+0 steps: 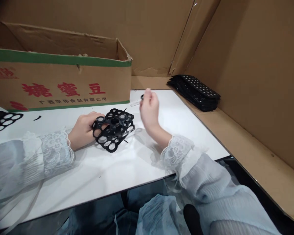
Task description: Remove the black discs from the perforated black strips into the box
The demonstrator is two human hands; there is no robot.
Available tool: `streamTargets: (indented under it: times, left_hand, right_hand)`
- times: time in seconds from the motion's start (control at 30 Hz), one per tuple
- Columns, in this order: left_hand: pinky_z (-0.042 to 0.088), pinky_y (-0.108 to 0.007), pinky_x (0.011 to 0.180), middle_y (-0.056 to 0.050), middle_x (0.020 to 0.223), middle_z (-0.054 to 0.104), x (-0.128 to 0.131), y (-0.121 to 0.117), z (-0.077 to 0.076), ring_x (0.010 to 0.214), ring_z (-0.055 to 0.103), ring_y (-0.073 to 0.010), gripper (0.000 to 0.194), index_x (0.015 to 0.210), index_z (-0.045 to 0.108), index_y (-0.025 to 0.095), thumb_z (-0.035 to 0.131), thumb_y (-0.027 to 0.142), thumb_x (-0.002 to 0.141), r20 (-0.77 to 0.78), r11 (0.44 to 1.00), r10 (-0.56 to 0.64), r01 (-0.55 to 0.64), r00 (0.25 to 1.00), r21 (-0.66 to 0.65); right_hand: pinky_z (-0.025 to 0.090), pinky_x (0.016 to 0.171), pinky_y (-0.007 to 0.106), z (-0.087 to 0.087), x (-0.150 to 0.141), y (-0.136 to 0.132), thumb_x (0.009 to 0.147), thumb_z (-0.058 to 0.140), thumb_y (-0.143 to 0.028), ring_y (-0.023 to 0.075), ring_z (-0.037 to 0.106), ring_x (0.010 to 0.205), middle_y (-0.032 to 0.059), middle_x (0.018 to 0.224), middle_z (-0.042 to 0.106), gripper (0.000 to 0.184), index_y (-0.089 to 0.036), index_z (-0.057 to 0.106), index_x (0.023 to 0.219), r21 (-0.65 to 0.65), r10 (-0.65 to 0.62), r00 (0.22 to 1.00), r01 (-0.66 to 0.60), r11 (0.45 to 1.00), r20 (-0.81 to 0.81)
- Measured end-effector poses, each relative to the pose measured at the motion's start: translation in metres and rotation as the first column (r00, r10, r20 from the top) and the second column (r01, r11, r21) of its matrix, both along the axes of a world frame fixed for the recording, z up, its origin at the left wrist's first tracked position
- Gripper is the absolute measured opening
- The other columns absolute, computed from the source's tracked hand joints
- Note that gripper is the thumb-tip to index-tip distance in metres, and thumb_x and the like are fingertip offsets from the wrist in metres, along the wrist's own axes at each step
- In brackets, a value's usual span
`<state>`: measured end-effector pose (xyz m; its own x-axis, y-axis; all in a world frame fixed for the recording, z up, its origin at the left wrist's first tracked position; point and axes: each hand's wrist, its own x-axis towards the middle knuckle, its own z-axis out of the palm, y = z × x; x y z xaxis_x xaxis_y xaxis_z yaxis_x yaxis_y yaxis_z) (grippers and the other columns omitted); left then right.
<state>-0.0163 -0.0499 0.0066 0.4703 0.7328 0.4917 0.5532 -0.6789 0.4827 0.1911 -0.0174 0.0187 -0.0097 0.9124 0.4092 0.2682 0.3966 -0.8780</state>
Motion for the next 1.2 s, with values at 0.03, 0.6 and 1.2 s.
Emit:
streamTargets:
  times: [0.03, 0.6, 1.2]
  left_hand:
    - [0.037, -0.026, 0.068, 0.0, 0.063, 0.055, -0.001, 0.0, 0.0, 0.065, 0.047, -0.0151, 0.011, 0.066, 0.054, 0.017, 0.044, 0.021, 0.068, -0.012, 1.0, -0.01, 0.01, 1.0, 0.016]
    - [0.036, -0.03, 0.067, -0.002, 0.061, 0.055, 0.002, 0.007, -0.006, 0.062, 0.048, -0.018, 0.014, 0.069, 0.055, 0.017, 0.042, 0.021, 0.072, -0.231, 0.999, 0.037, -0.037, 0.972, 0.002]
    - [0.039, -0.034, 0.079, -0.007, 0.084, 0.06, 0.001, 0.007, -0.004, 0.082, 0.055, -0.021, 0.026, 0.089, 0.055, 0.014, 0.039, 0.011, 0.069, -0.319, 0.995, -0.079, 0.096, 0.945, 0.039]
  right_hand:
    - [0.022, 0.041, 0.022, 0.0, 0.003, 0.004, 0.082, 0.021, -0.061, 0.009, 0.032, 0.048, -0.0027, 0.06, 0.03, 0.041, -0.022, 0.034, 0.08, 0.008, -0.07, 0.996, 0.071, 0.997, -0.064]
    - [0.035, 0.062, 0.023, 0.002, -0.02, -0.03, 0.086, 0.036, -0.042, 0.0104, 0.046, 0.067, 0.0008, 0.072, 0.052, 0.029, -0.017, 0.047, 0.077, -0.072, 0.444, 0.82, -0.45, 0.89, 0.362]
    - [0.035, 0.059, 0.022, -0.006, -0.027, -0.044, 0.084, 0.044, -0.035, 0.0087, 0.046, 0.06, -0.0009, 0.072, 0.052, 0.016, -0.019, 0.046, 0.085, 0.096, 0.281, 0.774, -0.401, 0.911, 0.567]
